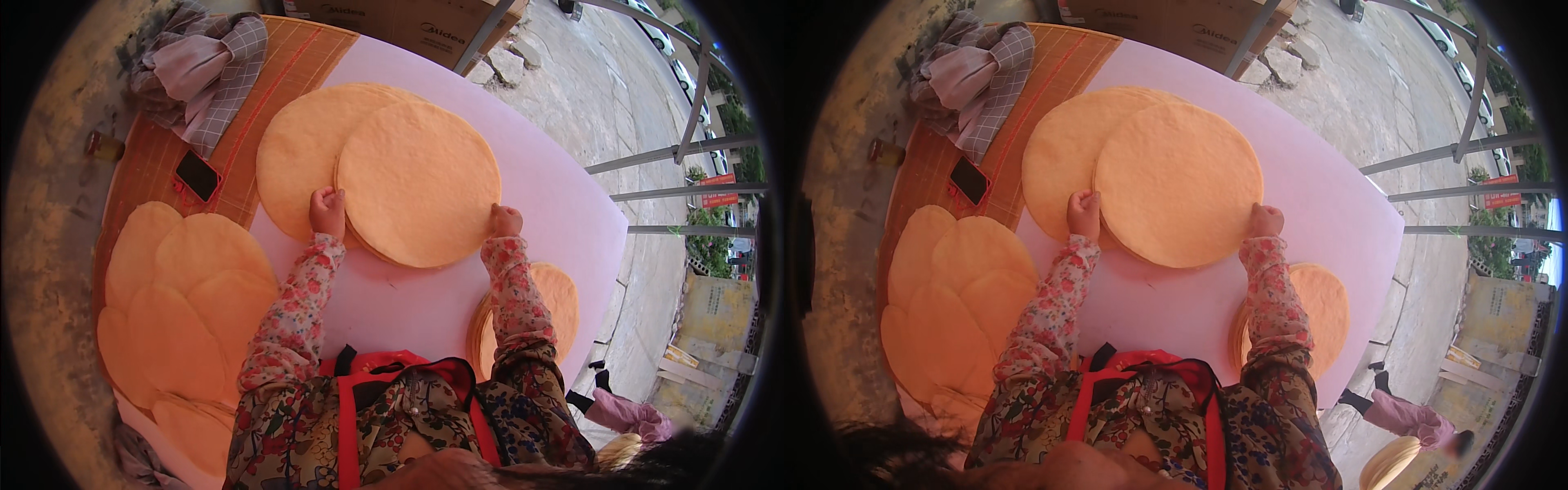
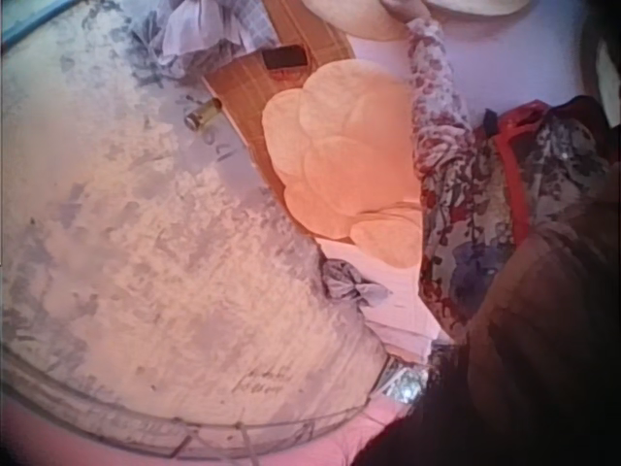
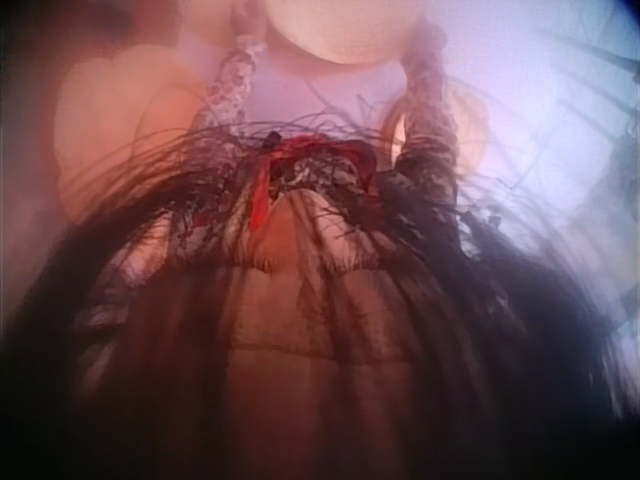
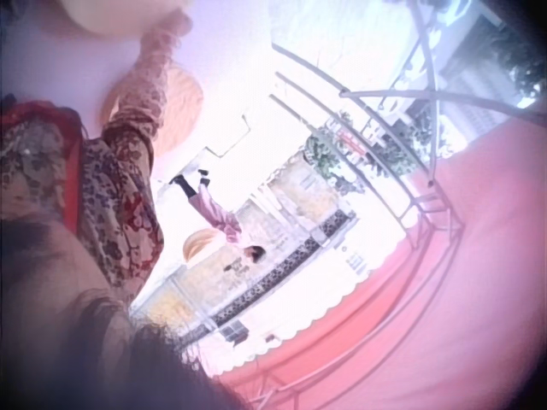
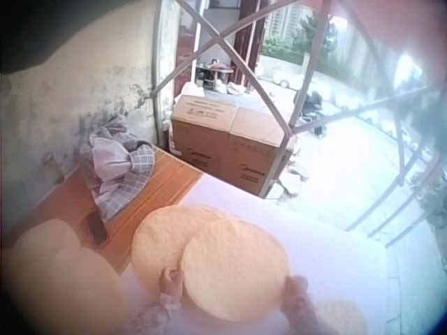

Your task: The person stacks thin circular sheets by hand and places the stack into a plastic bag, سپس ties the bag shut.

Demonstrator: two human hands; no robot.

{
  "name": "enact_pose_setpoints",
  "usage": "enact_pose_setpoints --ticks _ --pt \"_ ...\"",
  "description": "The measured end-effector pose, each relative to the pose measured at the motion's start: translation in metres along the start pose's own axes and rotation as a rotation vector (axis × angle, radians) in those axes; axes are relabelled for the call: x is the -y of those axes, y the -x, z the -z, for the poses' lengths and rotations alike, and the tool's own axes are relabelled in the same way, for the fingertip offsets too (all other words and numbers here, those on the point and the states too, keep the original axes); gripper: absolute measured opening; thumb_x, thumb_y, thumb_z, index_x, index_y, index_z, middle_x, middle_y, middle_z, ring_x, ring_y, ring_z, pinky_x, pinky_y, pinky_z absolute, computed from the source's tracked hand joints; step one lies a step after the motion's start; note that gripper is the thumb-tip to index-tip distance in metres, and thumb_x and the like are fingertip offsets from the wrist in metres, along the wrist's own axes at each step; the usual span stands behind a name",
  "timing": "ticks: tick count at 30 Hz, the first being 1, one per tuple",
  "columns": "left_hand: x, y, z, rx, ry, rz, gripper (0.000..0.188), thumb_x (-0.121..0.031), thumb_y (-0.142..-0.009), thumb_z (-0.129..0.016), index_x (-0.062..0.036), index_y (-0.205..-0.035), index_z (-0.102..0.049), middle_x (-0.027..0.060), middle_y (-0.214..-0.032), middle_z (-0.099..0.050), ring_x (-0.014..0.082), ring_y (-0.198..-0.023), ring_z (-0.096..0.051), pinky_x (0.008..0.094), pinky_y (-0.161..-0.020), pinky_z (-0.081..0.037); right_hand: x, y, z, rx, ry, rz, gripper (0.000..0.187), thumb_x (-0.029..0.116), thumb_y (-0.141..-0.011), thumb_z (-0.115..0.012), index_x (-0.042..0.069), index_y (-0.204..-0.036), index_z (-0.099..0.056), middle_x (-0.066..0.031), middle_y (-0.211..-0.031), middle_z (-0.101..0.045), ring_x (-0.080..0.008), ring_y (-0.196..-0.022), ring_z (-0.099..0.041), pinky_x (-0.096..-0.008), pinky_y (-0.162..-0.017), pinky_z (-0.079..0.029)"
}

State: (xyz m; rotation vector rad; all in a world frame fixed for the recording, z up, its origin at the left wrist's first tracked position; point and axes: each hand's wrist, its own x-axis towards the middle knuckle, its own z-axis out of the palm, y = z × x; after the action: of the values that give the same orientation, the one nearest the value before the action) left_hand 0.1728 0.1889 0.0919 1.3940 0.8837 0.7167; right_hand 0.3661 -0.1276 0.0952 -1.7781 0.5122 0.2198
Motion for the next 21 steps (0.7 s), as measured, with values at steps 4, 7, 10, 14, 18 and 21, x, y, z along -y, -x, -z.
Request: enact_pose_setpoints --ticks 4,7,10,14,18,21 --pt "0.0 -0.005 0.005 0.092 0.183 0.125 0.028 -0.013 -0.086 -0.06 0.0019 -0.107 -0.049 0.0059 -0.093 -0.06 0.0102 -0.08 -0.057 0.0223 -0.067 -0.047 0.002 -0.003 0.002 0.038 -0.02 -0.026 0.013 0.012 -0.079 -0.064 0.002 -0.075 -0.057 -0.0039 -0.064 -0.057 -0.0136 -0.049 -0.05 -0.0275 -0.043 -0.041" --pt "-0.006 -0.006 0.01 0.156 0.48 0.324 0.029 -0.011 -0.087 -0.057 0.0 -0.111 -0.047 0.0071 -0.101 -0.059 0.0123 -0.086 -0.058 0.0244 -0.068 -0.049 0.007 0.0 0.007 0.1 -0.078 -0.076 0.012 0.011 -0.08 -0.064 0.004 -0.074 -0.056 -0.003 -0.062 -0.055 -0.0133 -0.047 -0.049 -0.0266 -0.041 -0.039" --pt "-0.024 0.002 0.013 0.238 0.476 0.404 0.032 -0.008 -0.086 -0.055 -0.0019 -0.116 -0.045 0.007 -0.104 -0.059 0.0143 -0.089 -0.059 0.0269 -0.073 -0.051 0.007 0.0 0.011 0.129 -0.133 -0.103 0.011 0.01 -0.081 -0.063 0.004 -0.077 -0.055 -0.0027 -0.063 -0.055 -0.0133 -0.048 -0.049 -0.0259 -0.041 -0.04" --pt "-0.021 0.003 0.011 0.262 0.369 0.2 0.041 -0.001 -0.082 -0.056 0.0009 -0.12 -0.042 0.0091 -0.105 -0.058 0.0131 -0.092 -0.057 0.0256 -0.079 -0.047 0.014 0.004 0.007 0.188 -0.127 -0.151 0.01 0.008 -0.081 -0.062 0.004 -0.076 -0.054 -0.0029 -0.064 -0.055 -0.0133 -0.05 -0.05 -0.0252 -0.042 -0.04" --pt "-0.018 0.007 -0.002 0.23 0.296 0.062 0.052 -0.005 -0.077 -0.066 0.0011 -0.122 -0.041 0.0108 -0.106 -0.058 0.0154 -0.095 -0.057 0.0275 -0.082 -0.047 0.008 0.001 0.002 0.109 -0.125 -0.111 0.01 0.007 -0.08 -0.062 0.004 -0.074 -0.054 -0.0028 -0.065 -0.055 -0.0133 -0.052 -0.05 -0.026 -0.045 -0.04" --pt "-0.012 0.006 -0.006 0.175 0.179 0.008 0.057 -0.013 -0.073 -0.073 0.0009 -0.119 -0.042 0.0109 -0.107 -0.058 0.0161 -0.095 -0.057 0.0282 -0.081 -0.047 0.001 -0.002 0.001 0.125 -0.174 -0.098 0.009 0.006 -0.08 -0.062 0.003 -0.075 -0.055 -0.0028 -0.066 -0.054 -0.0135 -0.054 -0.049 -0.0269 -0.046 -0.041"
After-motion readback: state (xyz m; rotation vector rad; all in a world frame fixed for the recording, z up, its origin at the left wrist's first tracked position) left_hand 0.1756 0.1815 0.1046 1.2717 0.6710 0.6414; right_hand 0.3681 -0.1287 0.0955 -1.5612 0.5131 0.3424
